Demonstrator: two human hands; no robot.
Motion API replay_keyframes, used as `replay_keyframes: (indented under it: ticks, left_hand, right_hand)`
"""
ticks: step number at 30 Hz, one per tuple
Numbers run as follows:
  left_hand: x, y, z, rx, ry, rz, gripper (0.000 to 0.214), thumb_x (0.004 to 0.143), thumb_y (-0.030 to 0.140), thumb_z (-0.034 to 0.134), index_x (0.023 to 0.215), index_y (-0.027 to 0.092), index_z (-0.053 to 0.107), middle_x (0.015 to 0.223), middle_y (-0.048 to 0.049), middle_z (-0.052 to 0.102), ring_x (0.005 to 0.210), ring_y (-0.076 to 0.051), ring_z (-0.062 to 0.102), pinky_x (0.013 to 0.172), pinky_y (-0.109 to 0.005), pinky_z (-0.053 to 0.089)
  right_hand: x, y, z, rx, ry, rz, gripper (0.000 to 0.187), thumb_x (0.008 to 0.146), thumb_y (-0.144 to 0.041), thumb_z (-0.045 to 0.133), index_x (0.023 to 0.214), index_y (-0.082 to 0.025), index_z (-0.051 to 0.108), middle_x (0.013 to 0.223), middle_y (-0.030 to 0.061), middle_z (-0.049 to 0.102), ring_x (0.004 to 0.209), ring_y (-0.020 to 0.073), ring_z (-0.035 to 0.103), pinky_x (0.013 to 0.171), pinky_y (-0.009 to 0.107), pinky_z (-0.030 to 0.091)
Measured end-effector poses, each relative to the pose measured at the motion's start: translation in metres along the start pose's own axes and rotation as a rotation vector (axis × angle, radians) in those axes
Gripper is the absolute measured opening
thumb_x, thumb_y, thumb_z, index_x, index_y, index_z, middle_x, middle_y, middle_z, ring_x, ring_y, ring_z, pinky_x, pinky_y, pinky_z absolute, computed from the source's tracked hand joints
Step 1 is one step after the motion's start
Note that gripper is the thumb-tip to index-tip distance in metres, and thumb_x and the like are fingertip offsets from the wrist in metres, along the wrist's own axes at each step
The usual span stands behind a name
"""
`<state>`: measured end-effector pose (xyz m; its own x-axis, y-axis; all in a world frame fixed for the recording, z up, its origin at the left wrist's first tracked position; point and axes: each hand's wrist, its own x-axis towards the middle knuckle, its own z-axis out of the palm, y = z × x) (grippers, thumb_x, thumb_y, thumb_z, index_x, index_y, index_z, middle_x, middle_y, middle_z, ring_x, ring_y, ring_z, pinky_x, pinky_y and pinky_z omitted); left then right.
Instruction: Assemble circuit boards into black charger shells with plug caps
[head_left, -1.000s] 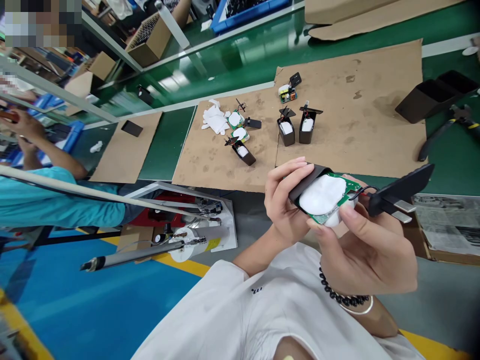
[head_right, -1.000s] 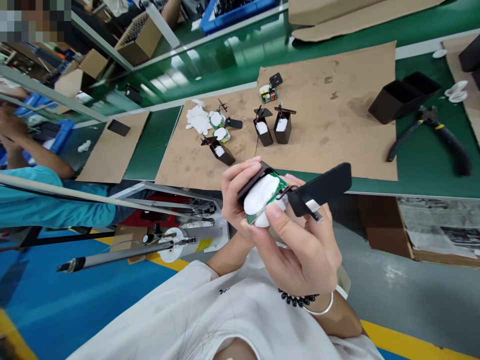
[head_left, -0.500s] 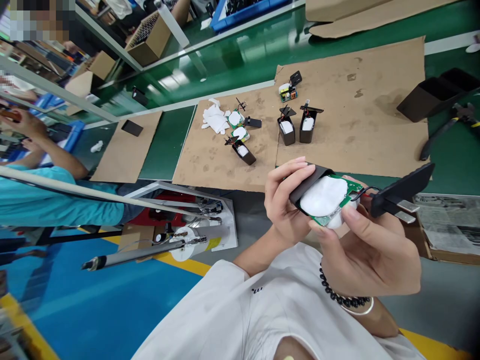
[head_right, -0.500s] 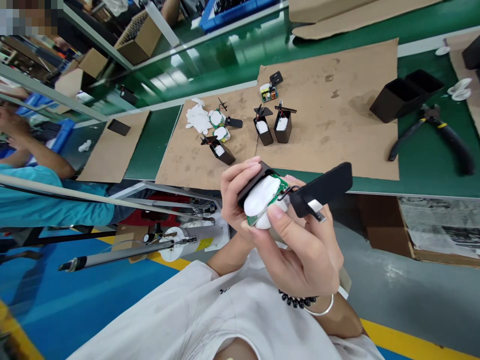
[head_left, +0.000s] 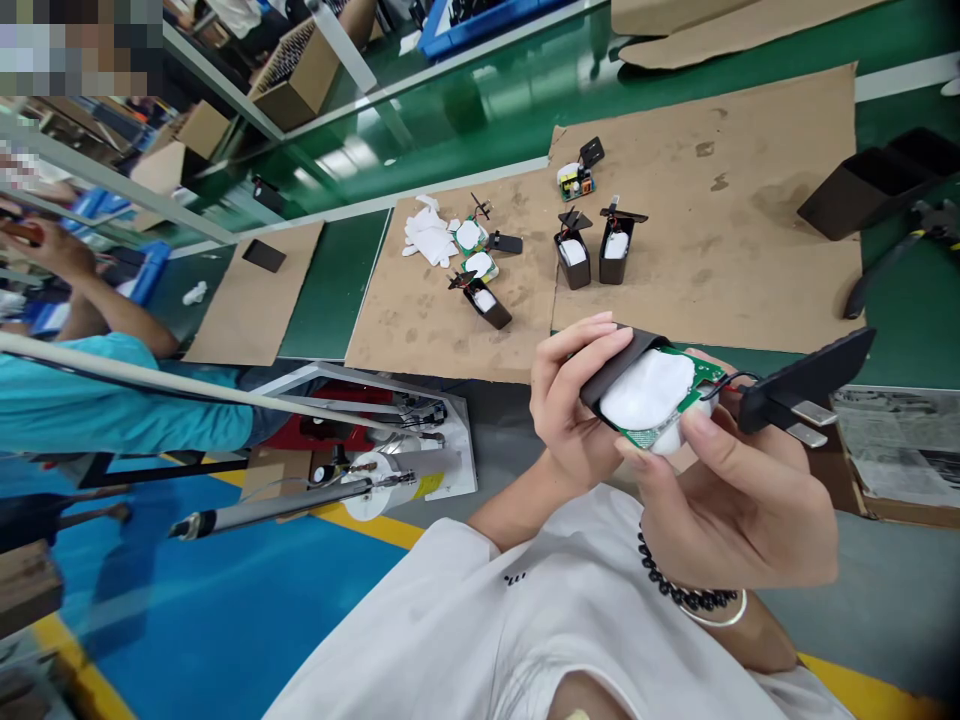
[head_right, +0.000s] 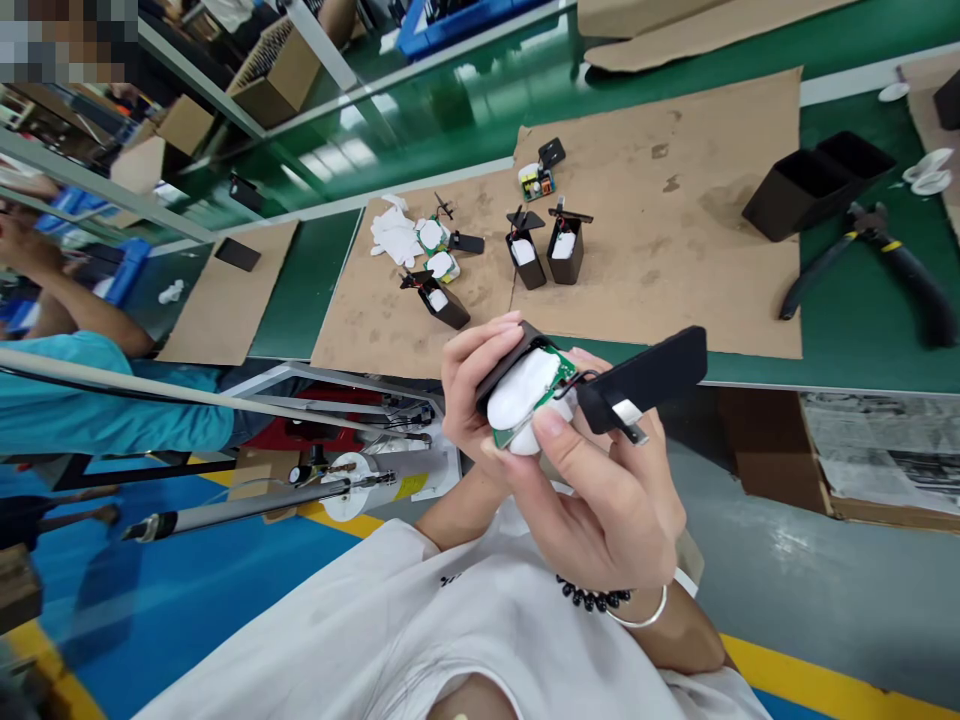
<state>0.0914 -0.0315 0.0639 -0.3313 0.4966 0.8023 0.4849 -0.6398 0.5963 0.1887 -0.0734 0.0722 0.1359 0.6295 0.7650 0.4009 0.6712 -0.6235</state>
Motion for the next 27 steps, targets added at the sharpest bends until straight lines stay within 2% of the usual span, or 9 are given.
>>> replay_keyframes:
  ticks: [2, 5, 11, 15, 19, 22, 27]
  left_hand:
    - [-0.001, 0.000, 0.000, 0.015, -0.003, -0.006, 0.037, 0.101, 0.050, 0.050, 0.116, 0.021, 0.068, 0.112, -0.0064, 0.067, 0.110, -0.023, 0.069, 0.098, -0.040, 0.059]
    - [-0.001, 0.000, -0.001, 0.056, -0.006, -0.019, 0.034, 0.101, 0.047, 0.051, 0.115, 0.021, 0.069, 0.112, -0.0064, 0.068, 0.110, -0.023, 0.069, 0.098, -0.040, 0.059]
    - [0.000, 0.005, -0.003, 0.026, -0.067, -0.097, 0.038, 0.103, 0.047, 0.048, 0.117, 0.019, 0.070, 0.117, -0.0084, 0.072, 0.111, -0.020, 0.070, 0.099, -0.036, 0.058]
    - [-0.001, 0.005, -0.003, -0.004, -0.076, -0.117, 0.039, 0.104, 0.048, 0.047, 0.119, 0.020, 0.070, 0.118, -0.0085, 0.073, 0.114, -0.021, 0.070, 0.101, -0.038, 0.058]
    - [0.000, 0.004, -0.004, 0.001, -0.102, -0.116, 0.046, 0.105, 0.052, 0.040, 0.119, 0.019, 0.069, 0.119, -0.0097, 0.073, 0.114, -0.022, 0.070, 0.099, -0.039, 0.059]
    - [0.001, 0.004, -0.005, -0.026, -0.108, -0.120, 0.043, 0.104, 0.051, 0.044, 0.119, 0.019, 0.069, 0.119, -0.0098, 0.073, 0.114, -0.022, 0.070, 0.099, -0.038, 0.059]
    - [0.001, 0.004, -0.005, -0.027, -0.128, -0.118, 0.042, 0.104, 0.050, 0.043, 0.121, 0.020, 0.067, 0.119, -0.0096, 0.073, 0.115, -0.022, 0.069, 0.098, -0.038, 0.059]
  right_hand:
    - [0.002, -0.001, 0.002, -0.004, 0.032, -0.014, 0.059, 0.084, -0.019, 0.080, 0.139, -0.031, 0.062, 0.120, 0.0061, 0.071, 0.109, 0.0279, 0.073, 0.092, 0.048, 0.065]
    - [0.007, -0.001, 0.005, 0.035, 0.013, 0.003, 0.057, 0.084, -0.015, 0.078, 0.137, -0.030, 0.064, 0.120, 0.0072, 0.072, 0.111, 0.0296, 0.073, 0.094, 0.051, 0.063]
    - [0.011, 0.003, 0.008, 0.057, 0.020, -0.015, 0.066, 0.070, -0.006, 0.087, 0.130, -0.025, 0.068, 0.121, 0.0113, 0.073, 0.112, 0.0335, 0.073, 0.093, 0.052, 0.064]
    - [0.012, 0.001, 0.006, 0.042, -0.001, -0.013, 0.063, 0.073, -0.007, 0.084, 0.131, -0.024, 0.067, 0.122, 0.0123, 0.072, 0.115, 0.0353, 0.072, 0.093, 0.053, 0.063]
    - [0.013, 0.000, 0.005, -0.009, -0.030, 0.005, 0.063, 0.075, -0.011, 0.085, 0.133, -0.030, 0.065, 0.124, 0.0090, 0.072, 0.112, 0.0327, 0.073, 0.092, 0.052, 0.064]
    - [0.014, 0.001, 0.004, -0.002, -0.019, -0.029, 0.062, 0.074, -0.010, 0.085, 0.131, -0.027, 0.066, 0.122, 0.0106, 0.072, 0.110, 0.0325, 0.073, 0.090, 0.052, 0.064]
    - [0.014, 0.000, 0.007, 0.042, -0.021, 0.031, 0.057, 0.076, -0.010, 0.083, 0.127, -0.029, 0.068, 0.119, 0.0089, 0.073, 0.111, 0.0336, 0.073, 0.090, 0.056, 0.063]
